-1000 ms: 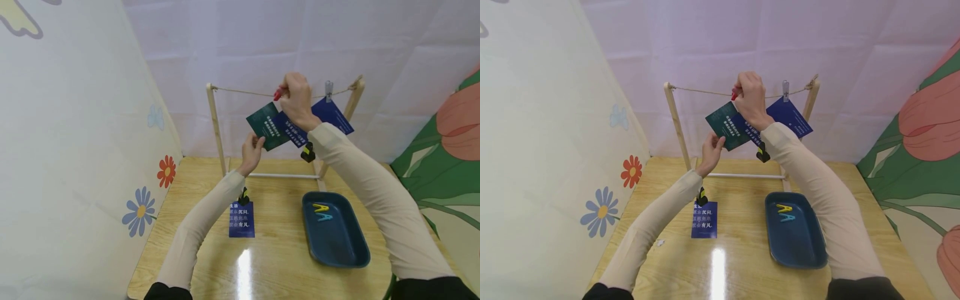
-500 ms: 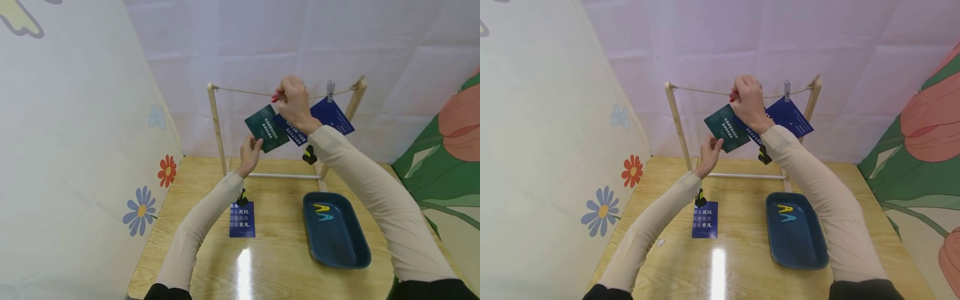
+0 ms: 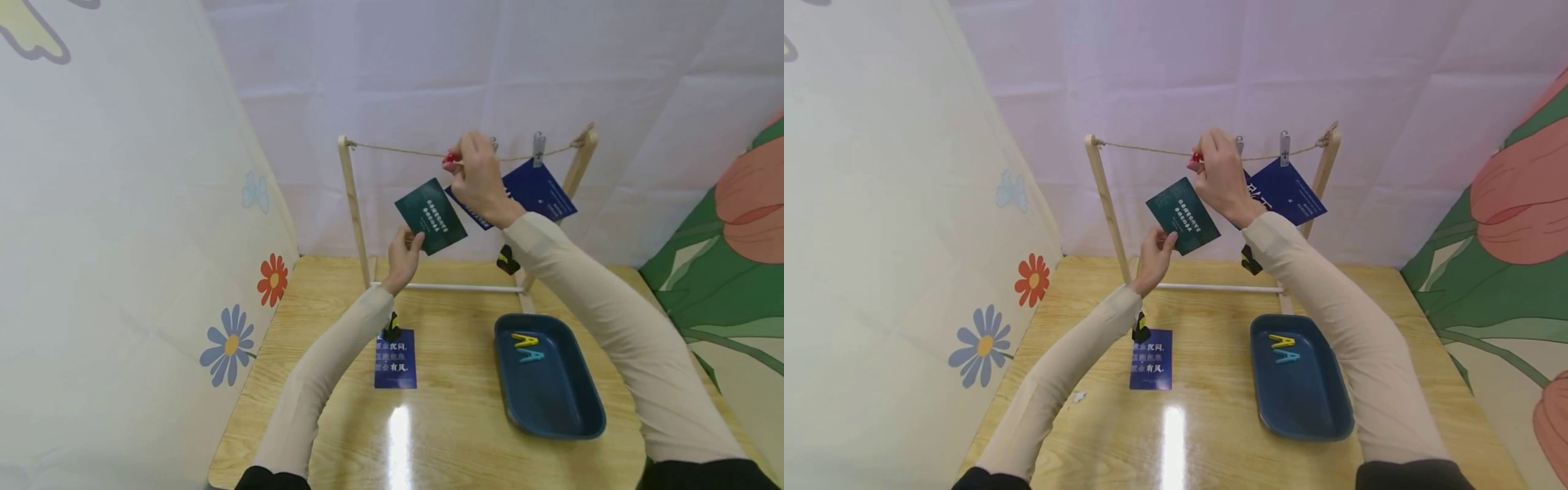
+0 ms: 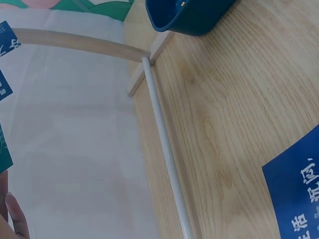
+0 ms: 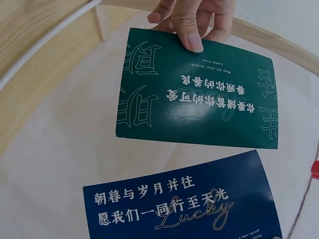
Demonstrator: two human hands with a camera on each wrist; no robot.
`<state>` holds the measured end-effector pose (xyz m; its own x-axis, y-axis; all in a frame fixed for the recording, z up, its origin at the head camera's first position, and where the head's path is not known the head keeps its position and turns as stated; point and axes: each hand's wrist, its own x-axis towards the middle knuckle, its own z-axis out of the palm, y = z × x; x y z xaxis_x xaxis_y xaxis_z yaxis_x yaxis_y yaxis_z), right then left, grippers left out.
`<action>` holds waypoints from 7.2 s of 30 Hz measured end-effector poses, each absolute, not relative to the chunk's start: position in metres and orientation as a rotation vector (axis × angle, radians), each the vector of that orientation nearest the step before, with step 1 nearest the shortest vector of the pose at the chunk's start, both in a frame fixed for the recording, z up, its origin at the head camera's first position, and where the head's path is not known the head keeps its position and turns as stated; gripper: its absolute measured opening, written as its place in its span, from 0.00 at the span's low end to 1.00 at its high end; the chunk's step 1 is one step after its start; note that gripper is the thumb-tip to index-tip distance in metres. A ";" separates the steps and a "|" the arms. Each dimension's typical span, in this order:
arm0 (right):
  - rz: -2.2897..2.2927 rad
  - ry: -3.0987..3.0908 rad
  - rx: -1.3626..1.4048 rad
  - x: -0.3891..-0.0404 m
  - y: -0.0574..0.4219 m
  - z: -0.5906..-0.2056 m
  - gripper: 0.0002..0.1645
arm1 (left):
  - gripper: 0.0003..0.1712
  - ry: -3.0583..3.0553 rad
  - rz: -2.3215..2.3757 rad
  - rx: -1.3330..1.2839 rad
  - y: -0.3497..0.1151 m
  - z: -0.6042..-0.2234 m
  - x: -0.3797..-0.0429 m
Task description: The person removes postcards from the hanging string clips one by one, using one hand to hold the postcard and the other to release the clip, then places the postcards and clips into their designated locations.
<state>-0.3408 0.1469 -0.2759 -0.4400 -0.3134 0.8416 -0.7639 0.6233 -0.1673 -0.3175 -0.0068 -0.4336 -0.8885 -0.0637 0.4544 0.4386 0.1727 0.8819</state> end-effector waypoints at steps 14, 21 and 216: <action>0.675 -2.034 0.884 -0.337 0.145 -0.287 0.09 | 0.05 -2.079 -1.759 -0.325 -0.020 -0.446 -0.316; 0.654 -2.008 0.918 -0.335 0.148 -0.297 0.12 | 0.03 -2.092 -1.735 -0.307 -0.023 -0.454 -0.315; 0.548 -3.007 1.140 -0.194 0.320 -0.544 0.21 | 0.09 -3.121 -1.877 -0.527 -0.153 -0.589 -0.214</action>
